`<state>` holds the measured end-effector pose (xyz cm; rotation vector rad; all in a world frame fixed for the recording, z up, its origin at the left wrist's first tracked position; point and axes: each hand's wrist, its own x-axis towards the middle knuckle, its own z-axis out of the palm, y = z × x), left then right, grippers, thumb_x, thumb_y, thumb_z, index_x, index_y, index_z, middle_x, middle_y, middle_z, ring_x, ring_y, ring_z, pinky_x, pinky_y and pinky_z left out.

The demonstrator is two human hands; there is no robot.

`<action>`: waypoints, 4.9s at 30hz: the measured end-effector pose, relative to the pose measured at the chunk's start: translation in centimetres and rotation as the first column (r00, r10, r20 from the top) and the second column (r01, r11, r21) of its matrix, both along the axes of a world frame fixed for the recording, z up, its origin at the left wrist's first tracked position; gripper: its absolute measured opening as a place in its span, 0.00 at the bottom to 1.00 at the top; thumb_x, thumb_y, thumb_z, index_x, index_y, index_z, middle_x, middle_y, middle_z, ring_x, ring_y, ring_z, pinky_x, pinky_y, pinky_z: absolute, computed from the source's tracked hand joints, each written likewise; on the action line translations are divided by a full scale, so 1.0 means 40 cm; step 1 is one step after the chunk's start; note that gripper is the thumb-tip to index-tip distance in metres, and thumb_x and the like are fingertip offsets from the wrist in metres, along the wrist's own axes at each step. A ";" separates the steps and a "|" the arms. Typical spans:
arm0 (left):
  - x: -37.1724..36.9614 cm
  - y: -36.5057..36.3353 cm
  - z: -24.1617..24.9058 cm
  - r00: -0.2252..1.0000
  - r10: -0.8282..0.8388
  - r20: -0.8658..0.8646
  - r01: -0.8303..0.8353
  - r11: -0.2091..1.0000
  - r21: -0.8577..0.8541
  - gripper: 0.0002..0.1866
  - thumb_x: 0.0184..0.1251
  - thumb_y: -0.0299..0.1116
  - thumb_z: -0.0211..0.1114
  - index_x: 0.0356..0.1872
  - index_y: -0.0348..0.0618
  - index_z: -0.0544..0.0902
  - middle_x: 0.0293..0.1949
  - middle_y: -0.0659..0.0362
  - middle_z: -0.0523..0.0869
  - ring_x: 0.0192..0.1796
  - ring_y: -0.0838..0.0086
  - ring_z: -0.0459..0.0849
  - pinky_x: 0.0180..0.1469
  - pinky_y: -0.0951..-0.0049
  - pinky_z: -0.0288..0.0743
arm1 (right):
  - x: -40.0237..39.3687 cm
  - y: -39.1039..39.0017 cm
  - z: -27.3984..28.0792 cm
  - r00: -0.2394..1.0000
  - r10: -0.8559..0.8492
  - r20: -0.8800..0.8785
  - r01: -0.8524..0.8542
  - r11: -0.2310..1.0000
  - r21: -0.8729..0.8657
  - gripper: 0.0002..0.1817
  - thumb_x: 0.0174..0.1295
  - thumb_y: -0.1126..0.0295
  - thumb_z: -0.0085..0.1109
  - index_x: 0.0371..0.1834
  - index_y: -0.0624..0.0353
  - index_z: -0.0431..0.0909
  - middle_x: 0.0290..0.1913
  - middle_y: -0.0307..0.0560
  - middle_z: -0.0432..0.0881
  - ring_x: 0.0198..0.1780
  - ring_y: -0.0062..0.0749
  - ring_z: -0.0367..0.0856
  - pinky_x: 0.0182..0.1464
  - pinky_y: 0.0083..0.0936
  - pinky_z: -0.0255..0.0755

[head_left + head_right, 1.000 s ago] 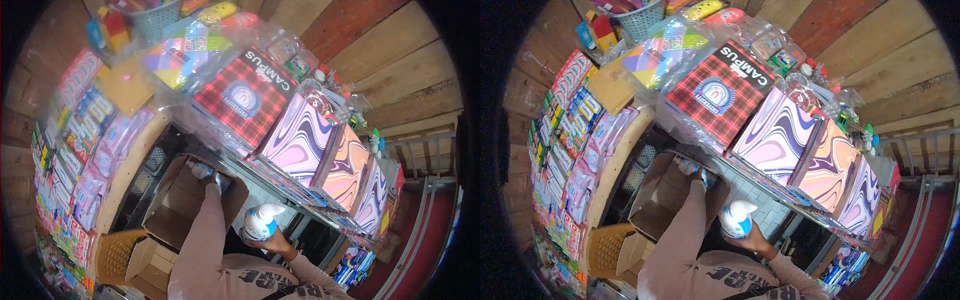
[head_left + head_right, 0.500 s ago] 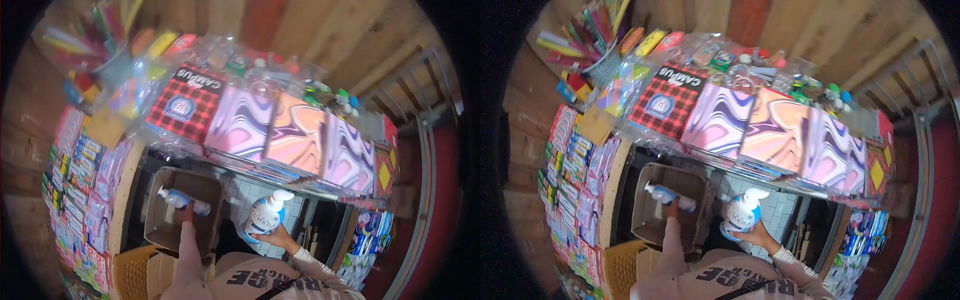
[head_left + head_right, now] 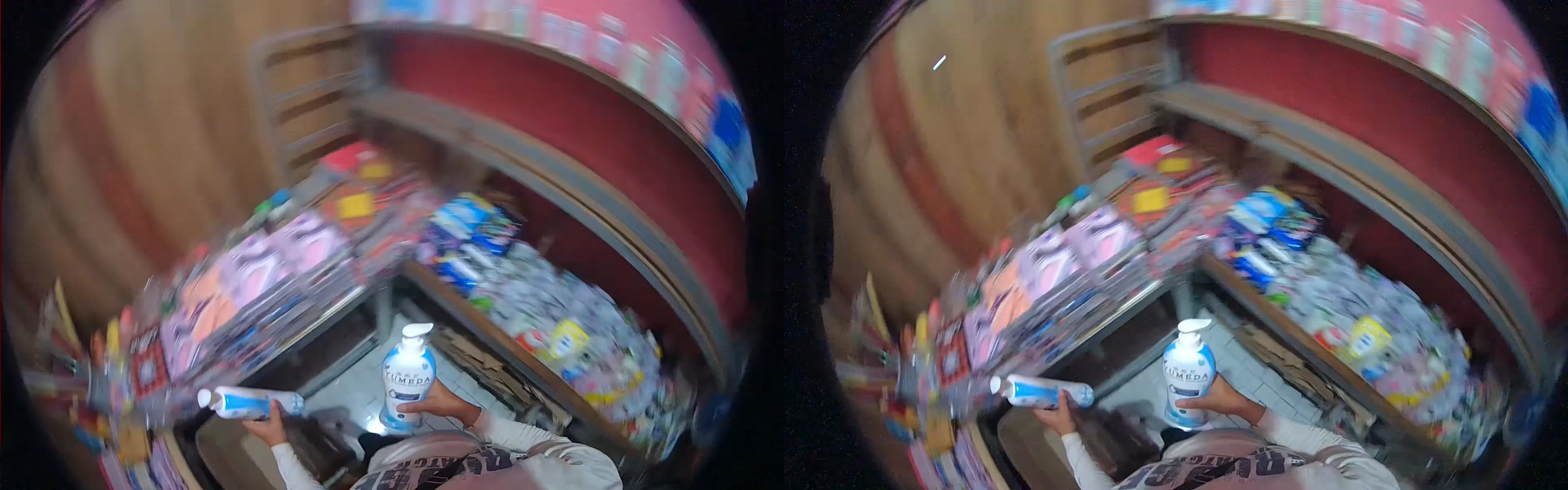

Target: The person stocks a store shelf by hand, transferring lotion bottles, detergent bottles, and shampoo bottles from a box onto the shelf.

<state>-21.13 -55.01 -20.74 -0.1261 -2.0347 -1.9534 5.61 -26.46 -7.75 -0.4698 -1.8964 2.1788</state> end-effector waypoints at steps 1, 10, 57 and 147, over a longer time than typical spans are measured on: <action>0.030 0.083 0.030 0.994 -0.107 -0.008 0.107 0.994 0.026 0.49 0.53 0.32 0.81 0.72 0.30 0.59 0.64 0.46 0.73 0.63 0.60 0.74 0.69 0.59 0.65 | 0.078 0.016 0.010 0.998 -0.063 -0.014 0.062 0.996 -0.065 0.40 0.48 0.67 0.83 0.64 0.60 0.71 0.58 0.45 0.82 0.59 0.32 0.79 0.64 0.34 0.72; 0.588 0.693 0.250 0.551 -0.833 0.057 0.832 0.553 0.039 0.53 0.52 0.32 0.79 0.74 0.29 0.52 0.67 0.42 0.67 0.67 0.56 0.70 0.71 0.57 0.62 | 0.722 0.041 0.103 0.529 -0.831 -0.174 0.842 0.539 -0.013 0.31 0.63 0.70 0.70 0.67 0.62 0.67 0.58 0.42 0.80 0.57 0.25 0.78 0.59 0.27 0.74; 1.851 0.933 0.465 0.332 -0.905 -0.267 0.902 0.387 -0.193 0.64 0.47 0.51 0.82 0.77 0.33 0.49 0.72 0.41 0.61 0.72 0.55 0.66 0.72 0.54 0.62 | 2.384 1.018 1.522 0.026 -0.671 -0.741 0.658 -0.547 0.518 0.42 0.32 0.46 0.86 0.44 0.69 0.83 0.44 0.60 0.88 0.43 0.42 0.89 0.49 0.33 0.81; 2.455 1.399 1.486 -0.097 -0.308 -0.946 0.845 0.476 -0.242 0.22 0.57 0.38 0.76 0.46 0.32 0.82 0.43 0.45 0.86 0.47 0.56 0.85 0.52 0.64 0.78 | 2.480 0.794 1.293 0.189 -0.524 -0.831 0.702 -0.519 0.487 0.46 0.53 0.50 0.77 0.68 0.69 0.68 0.56 0.64 0.81 0.56 0.47 0.83 0.55 0.37 0.79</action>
